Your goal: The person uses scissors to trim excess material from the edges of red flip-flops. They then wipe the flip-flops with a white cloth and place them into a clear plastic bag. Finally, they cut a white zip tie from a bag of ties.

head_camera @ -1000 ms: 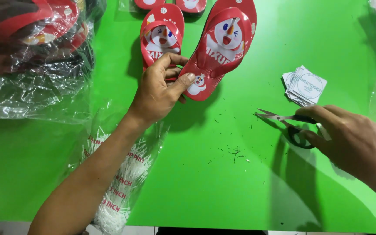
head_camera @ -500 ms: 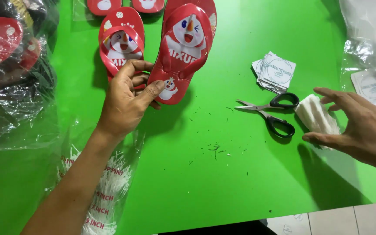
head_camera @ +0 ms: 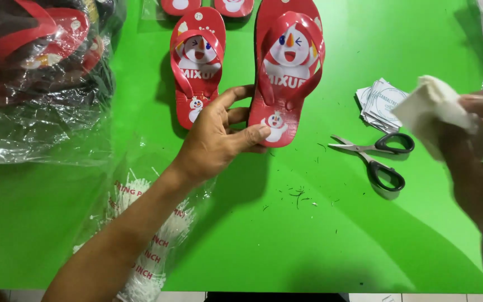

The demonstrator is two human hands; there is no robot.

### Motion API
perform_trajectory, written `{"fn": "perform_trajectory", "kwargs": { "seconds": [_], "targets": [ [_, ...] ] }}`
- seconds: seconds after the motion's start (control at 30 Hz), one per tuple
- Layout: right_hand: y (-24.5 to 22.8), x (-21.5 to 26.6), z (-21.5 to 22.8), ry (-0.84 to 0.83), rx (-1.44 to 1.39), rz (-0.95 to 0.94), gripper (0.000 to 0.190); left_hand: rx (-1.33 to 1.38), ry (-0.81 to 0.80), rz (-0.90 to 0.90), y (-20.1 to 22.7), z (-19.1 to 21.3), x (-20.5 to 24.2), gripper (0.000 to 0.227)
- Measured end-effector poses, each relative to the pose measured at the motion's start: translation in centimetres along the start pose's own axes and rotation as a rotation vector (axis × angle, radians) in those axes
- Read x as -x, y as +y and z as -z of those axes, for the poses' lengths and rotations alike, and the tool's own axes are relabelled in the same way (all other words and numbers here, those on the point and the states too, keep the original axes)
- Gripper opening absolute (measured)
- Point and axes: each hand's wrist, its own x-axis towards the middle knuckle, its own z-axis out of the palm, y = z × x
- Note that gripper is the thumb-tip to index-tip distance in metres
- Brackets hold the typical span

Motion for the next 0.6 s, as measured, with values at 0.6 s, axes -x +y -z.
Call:
{"fn": "perform_trajectory", "kwargs": {
  "seconds": [0.6],
  "targets": [
    [-10.6, -6.8, -6.2, -0.645, -0.167, 0.375, 0.029, 0.037, 0.117, -0.223, 0.2, 0.4, 0.8, 0.051]
  ]
}}
